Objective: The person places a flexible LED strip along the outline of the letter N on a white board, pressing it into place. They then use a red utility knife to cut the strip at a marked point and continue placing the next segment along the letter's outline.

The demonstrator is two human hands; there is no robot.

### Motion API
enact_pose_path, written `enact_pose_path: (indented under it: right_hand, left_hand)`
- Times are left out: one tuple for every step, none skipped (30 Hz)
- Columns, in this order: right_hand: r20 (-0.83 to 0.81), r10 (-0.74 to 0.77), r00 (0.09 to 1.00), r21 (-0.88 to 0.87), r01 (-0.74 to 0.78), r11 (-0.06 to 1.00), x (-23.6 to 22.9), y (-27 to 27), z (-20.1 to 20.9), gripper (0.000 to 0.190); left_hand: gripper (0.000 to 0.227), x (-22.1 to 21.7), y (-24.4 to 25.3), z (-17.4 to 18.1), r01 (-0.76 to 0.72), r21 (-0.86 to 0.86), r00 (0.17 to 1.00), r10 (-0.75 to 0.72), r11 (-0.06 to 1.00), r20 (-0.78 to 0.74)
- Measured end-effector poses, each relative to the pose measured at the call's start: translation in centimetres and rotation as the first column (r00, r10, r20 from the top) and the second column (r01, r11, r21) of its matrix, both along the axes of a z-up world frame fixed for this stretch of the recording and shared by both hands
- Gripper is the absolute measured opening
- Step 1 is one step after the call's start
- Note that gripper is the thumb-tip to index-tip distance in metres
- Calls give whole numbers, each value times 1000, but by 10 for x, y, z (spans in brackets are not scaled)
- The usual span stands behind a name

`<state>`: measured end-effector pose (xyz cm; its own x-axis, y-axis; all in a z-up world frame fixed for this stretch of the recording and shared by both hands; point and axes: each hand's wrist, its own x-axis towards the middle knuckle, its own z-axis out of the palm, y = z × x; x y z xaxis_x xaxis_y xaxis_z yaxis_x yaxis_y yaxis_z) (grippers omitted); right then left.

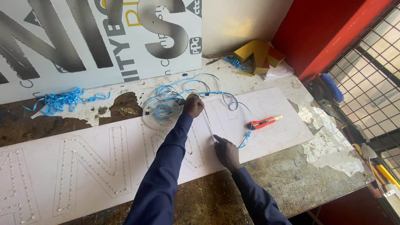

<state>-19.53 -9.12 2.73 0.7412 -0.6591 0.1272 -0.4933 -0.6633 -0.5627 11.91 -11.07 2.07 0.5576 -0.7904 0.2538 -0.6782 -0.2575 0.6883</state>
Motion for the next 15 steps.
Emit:
enact_pose_path:
  right_hand:
    - [-1, 2, 1000, 2, -2, 1000, 1, 0, 2, 47]
    - [13, -5, 1000, 10, 5, 1000, 1, 2, 3, 48]
    - [26, -12, 1000, 17, 12, 1000, 1, 3, 5, 49]
    - [28, -14, 1000, 17, 13, 1000, 1, 3, 5, 49]
    - [42, -11, 999, 14, 10, 1000, 1, 4, 6, 49]
    - [56, -9, 998, 9, 8, 1000, 0, 4, 7, 48]
    - [57, -11, 998, 9, 11, 1000, -1, 5, 9, 48]
    - [73, -17, 997, 23, 15, 1000, -2, 6, 12, 48]
    - [90, -23, 996, 38, 20, 999, -3, 8, 14, 49]
    - [90, -26, 996, 38, 22, 999, -3, 6, 12, 49]
    - [90, -22, 996, 32, 19, 999, -3, 5, 10, 48]
    - [89, -17, 996, 26, 14, 1000, -3, 5, 7, 47]
    - [88, -18, 996, 28, 15, 999, -4, 5, 6, 47]
    - [97, -22, 995, 27, 20, 999, -3, 5, 4, 46]
    - [107, -27, 994, 27, 24, 999, -3, 4, 3, 45]
  left_hand:
    - [17, 10, -13, -15, -2, 2, 1000, 2, 1000, -1]
    - [13, 20, -24, -31, -9, 3, 1000, 9, 1000, 15]
    - [11, 30, -36, -47, -15, 4, 999, 15, 1000, 30]
    - [11, 33, -39, -47, -14, 4, 999, 14, 1000, 32]
    - [13, 35, -41, -48, 13, 22, 1000, -13, 1000, 10]
    - [15, 37, -44, -49, 41, 39, 999, -40, 998, -13]
    - [15, 36, -44, -47, 43, 38, 999, -42, 998, -12]
    - [15, 34, -44, -45, 38, 41, 999, -38, 998, 7]
    - [14, 32, -44, -43, 33, 44, 999, -34, 998, 26]
    - [14, 30, -42, -41, 35, 45, 999, -36, 998, 26]
    - [16, 29, -41, -38, 26, 44, 999, -28, 999, 38]
    - [19, 27, -39, -36, 16, 43, 999, -18, 999, 48]
    - [19, 24, -35, -33, 17, 45, 999, -19, 999, 47]
    - [19, 21, -33, -29, 19, 45, 999, -20, 999, 38]
    - [20, 19, -30, -25, 20, 45, 999, -21, 999, 29]
